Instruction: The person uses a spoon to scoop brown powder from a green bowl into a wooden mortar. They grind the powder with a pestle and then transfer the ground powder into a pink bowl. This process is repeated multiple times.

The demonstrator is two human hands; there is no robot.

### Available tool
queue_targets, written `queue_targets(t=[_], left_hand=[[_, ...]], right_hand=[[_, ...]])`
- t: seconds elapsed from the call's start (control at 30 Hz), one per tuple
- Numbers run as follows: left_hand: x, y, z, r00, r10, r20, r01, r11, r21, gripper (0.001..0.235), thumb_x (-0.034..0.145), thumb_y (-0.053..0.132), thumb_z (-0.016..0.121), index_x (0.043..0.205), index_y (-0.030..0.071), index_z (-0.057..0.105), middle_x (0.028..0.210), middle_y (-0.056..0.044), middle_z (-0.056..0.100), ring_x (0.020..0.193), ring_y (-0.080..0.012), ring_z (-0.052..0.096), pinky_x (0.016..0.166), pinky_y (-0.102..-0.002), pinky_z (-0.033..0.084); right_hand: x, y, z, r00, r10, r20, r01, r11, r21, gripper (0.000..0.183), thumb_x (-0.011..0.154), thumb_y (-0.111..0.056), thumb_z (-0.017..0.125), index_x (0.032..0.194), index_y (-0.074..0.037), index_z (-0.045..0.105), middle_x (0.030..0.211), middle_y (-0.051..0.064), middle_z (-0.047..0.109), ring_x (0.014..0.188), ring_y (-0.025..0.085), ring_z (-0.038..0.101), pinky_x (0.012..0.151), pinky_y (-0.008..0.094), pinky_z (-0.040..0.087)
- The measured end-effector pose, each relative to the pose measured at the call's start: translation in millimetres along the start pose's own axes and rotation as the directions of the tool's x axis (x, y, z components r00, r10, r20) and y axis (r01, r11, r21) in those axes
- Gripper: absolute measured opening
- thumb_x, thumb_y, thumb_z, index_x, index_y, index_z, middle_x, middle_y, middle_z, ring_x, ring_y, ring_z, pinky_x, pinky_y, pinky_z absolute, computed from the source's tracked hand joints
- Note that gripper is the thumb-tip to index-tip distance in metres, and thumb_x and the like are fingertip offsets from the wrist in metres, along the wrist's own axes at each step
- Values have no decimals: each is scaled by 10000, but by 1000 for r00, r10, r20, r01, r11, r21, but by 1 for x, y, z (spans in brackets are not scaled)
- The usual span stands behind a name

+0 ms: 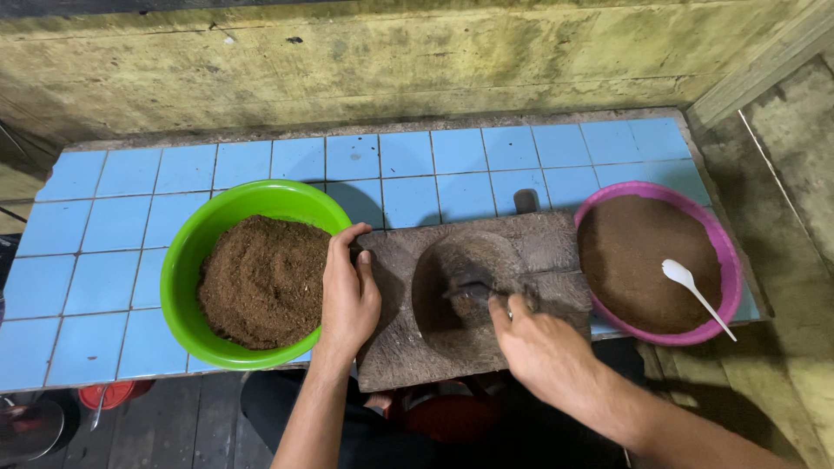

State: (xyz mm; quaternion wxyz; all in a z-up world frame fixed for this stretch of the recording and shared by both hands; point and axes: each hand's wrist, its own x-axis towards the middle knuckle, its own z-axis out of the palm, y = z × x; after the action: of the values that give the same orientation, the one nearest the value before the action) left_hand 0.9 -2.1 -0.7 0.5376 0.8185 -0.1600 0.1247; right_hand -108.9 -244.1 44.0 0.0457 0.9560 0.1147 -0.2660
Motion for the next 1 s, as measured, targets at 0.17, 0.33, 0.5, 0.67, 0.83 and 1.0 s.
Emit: queue_targets(t=[0.17,0.33,0.5,0.67,0.83,1.0], left_hand=[[-2,6,-2,1000,11,0,-11,1000,-7,319,1040,55,378,1335,14,494,1317,-177,571,1281,-339,549,1117,-433,405],[-3,5,-2,1000,8,-2,-8,1000,-7,321,1043,67,380,1341,20,489,1324,-173,571,1280,-339,547,1115,-435,409],[-3,-1,0,997,71,-26,-71,997,-5,393,980,-114,465,1356,-6,504,1241,-185,587,1272,-429,576,1110,-530,428],[-3,1,-1,997,74,-28,-74,997,0,386,983,-111,465,1354,-13,506,1237,-190,592,1269,-432,578,1106,-536,431],[-3,2,-1,997,67,-26,-67,998,-2,387,980,-114,466,1351,-14,514,1235,-191,591,1265,-436,579,1102,-533,434],[-4,5,-2,997,65,-30,-64,998,9,378,986,-112,465,1348,-11,512,1237,-187,588,1268,-426,582,1105,-529,436]], right_hand=[[18,8,7,997,22,-68,-29,993,-112,662,948,158,472,1566,77,249,1380,381,412,581,179,747,511,289,682],[11,12,6,999,36,23,-33,989,-143,790,881,236,530,1585,37,233,1377,384,397,546,179,722,483,292,672],[7,19,3,936,-24,-351,-6,996,-84,443,903,-33,435,1323,-22,572,1029,178,597,661,379,772,567,445,634],[15,25,31,931,-32,-364,-14,992,-124,430,897,-37,442,1300,-29,594,973,139,598,632,358,765,532,427,619],[15,27,33,919,-39,-393,-34,984,-176,383,894,-75,447,1223,-30,639,868,89,604,599,332,758,509,405,610],[28,19,46,870,-14,-493,-145,948,-283,386,855,-85,496,1197,-10,658,776,50,610,555,285,739,476,384,589]])
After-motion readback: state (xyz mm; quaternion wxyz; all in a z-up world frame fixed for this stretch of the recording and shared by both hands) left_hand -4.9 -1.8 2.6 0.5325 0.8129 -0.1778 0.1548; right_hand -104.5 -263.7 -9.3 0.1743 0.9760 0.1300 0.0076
